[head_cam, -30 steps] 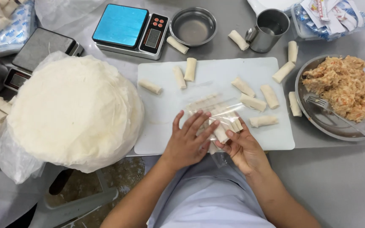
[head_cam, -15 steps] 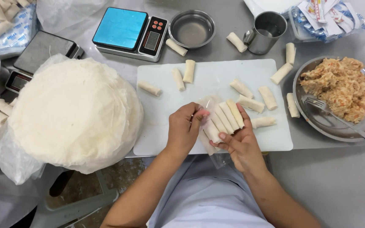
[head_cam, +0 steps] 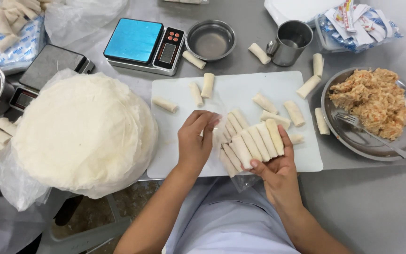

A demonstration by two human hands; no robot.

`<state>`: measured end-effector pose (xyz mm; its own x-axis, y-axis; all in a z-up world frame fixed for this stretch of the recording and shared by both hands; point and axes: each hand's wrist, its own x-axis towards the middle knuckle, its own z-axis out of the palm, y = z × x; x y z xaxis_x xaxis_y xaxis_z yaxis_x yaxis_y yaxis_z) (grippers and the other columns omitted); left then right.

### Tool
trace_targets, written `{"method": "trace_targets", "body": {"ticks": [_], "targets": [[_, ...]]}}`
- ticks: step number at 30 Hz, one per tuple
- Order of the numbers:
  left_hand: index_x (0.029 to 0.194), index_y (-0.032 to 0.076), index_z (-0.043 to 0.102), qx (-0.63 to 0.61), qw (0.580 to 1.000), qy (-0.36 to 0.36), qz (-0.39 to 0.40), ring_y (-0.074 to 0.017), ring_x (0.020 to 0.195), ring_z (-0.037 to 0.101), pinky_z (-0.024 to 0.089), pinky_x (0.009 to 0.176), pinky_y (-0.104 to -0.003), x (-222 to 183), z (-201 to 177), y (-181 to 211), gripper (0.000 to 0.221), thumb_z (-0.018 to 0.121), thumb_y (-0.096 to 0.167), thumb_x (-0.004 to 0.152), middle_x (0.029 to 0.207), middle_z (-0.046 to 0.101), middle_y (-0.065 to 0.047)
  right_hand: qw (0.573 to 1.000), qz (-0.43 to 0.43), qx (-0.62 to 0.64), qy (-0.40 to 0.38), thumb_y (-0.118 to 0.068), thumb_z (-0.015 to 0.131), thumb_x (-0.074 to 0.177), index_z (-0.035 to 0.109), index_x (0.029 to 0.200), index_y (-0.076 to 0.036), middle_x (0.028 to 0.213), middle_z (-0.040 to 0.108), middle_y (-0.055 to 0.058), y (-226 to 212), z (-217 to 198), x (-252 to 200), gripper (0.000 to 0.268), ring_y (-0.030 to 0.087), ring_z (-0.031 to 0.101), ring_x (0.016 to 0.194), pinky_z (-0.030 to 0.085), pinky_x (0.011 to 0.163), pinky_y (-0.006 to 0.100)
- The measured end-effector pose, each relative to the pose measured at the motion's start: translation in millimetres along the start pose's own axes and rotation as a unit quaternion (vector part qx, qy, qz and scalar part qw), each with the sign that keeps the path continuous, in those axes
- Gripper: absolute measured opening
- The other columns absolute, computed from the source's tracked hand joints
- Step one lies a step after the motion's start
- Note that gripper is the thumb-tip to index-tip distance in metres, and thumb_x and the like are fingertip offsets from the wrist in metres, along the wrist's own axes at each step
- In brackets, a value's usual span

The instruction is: The person organizes spring rolls on a white surface and places them into plastic bags by hand.

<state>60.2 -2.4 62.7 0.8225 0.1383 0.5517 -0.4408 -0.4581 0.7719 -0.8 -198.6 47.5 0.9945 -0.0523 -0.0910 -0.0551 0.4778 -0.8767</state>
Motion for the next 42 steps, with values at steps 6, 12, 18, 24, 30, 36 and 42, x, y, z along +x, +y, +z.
{"method": "trace_targets", "body": {"ticks": [6,12,18,24,30,36,42], "targets": [[0.090,0.011,0.075,0.129,0.970,0.002,0.204,-0.0167,0.073,0.067,0.058,0.063,-0.027,8,-6,-6,0.016,0.084,0.023,0.085,0.075,0.065,0.000,1.000,-0.017,0.005,0.000,0.018,0.065,0.079,0.023,0.162,-0.021,0.142,0.052,0.019,4,-7,7,0.101,0.037,0.068,0.112,0.067,0.073,0.053],[0.133,0.020,0.052,0.303,0.887,-0.135,0.322,-0.0228,0.074,0.059,0.055,0.053,-0.032,-12,-3,-48,0.039,0.063,0.003,0.099,0.097,0.052,-0.009,1.000,0.000,0.002,0.018,0.017,0.065,0.079,0.022,0.162,-0.021,0.141,0.052,0.018,17,-12,14,0.101,0.034,0.068,0.109,0.067,0.075,0.052],[0.118,-0.003,0.062,0.294,0.931,-0.216,-0.027,-0.0458,0.100,0.070,0.064,0.075,-0.051,-5,-29,2,0.037,0.075,0.006,0.084,0.140,0.048,-0.027,0.999,-0.010,-0.016,0.042,0.015,0.062,0.082,0.022,0.163,-0.023,0.143,0.049,0.018,17,-23,16,0.097,0.034,0.065,0.112,0.066,0.078,0.053],[0.117,0.008,0.076,-0.041,0.958,-0.158,-0.233,-0.0347,0.106,0.072,0.055,0.088,-0.043,-13,-39,-7,0.036,0.048,0.030,0.107,0.118,0.075,-0.013,0.999,0.005,-0.035,0.025,0.016,0.063,0.079,0.023,0.162,-0.022,0.144,0.050,0.020,8,-15,18,0.100,0.037,0.066,0.112,0.066,0.076,0.054],[0.105,0.015,0.076,-0.065,0.950,-0.119,-0.280,-0.0104,0.063,0.050,0.049,0.063,-0.025,-38,-17,-16,0.024,0.072,-0.001,0.087,0.099,0.072,0.002,0.998,0.032,-0.042,-0.032,0.006,0.065,0.079,0.023,0.161,-0.022,0.163,0.037,0.011,-12,1,5,0.096,0.029,0.050,0.134,0.062,0.080,0.051],[0.152,0.019,0.047,0.136,0.988,-0.065,-0.026,-0.0273,0.129,0.063,0.058,0.085,-0.037,-14,-52,5,0.063,0.047,-0.009,0.096,0.146,0.059,-0.008,0.998,0.024,-0.008,-0.061,0.006,0.064,0.081,0.022,0.162,-0.023,0.162,0.037,0.008,-22,-16,0,0.095,0.029,0.048,0.134,0.063,0.078,0.053],[0.155,0.011,0.041,0.176,0.958,-0.221,0.046,-0.0392,0.107,0.059,0.058,0.078,-0.048,-31,-10,18,0.075,0.055,0.000,0.082,0.158,0.047,-0.005,0.907,0.249,0.127,-0.316,0.008,0.088,0.081,0.028,0.160,-0.011,0.148,0.052,0.016,-30,-32,-2,0.101,0.029,0.059,0.127,0.052,0.105,0.044]]}}
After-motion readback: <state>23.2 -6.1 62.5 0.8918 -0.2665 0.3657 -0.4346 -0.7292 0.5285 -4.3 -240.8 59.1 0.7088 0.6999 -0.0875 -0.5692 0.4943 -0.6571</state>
